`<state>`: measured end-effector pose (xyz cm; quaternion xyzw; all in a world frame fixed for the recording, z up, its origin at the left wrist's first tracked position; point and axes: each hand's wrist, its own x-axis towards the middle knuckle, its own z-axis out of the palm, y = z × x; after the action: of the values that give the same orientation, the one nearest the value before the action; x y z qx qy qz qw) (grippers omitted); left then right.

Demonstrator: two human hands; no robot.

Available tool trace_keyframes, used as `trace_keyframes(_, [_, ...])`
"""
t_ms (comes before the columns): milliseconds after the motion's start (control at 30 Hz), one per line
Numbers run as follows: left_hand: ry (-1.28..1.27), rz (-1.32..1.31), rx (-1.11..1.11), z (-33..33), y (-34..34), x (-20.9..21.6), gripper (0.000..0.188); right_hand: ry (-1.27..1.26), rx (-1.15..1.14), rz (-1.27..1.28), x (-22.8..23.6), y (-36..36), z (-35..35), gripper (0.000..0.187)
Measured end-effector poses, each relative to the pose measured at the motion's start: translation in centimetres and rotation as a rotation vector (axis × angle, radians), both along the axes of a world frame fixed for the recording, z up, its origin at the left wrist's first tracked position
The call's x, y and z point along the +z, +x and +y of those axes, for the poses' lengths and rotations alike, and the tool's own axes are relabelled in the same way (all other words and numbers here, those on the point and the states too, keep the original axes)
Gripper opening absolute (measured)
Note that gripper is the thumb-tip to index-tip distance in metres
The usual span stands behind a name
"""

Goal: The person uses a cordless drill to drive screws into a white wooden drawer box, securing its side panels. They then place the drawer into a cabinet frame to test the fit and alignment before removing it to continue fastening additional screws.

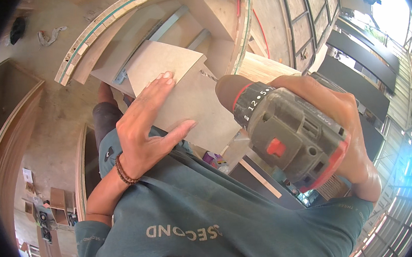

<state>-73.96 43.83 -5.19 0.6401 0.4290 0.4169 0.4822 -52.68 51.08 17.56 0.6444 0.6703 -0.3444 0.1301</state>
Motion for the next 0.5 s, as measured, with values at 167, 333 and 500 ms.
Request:
trace_keyframes(167, [0.015,-0.009,-0.02,0.35,0.16,-0.12,0.069,0.101,0.094,-0.081,-0.37,-0.66,-0.47,0.041])
trace_keyframes(333, [0.017,-0.007,-0.027,0.54,-0.03,-0.42,0.068,0.016,0.011,-0.086,-0.07,-1.18,0.3,0.043])
trace_keyframes(500, [0.033,0.002,-0.036,0.37,0.23,-0.36,0.069,0.028,-0.038,-0.071,-0.06,-0.83,-0.12,0.042])
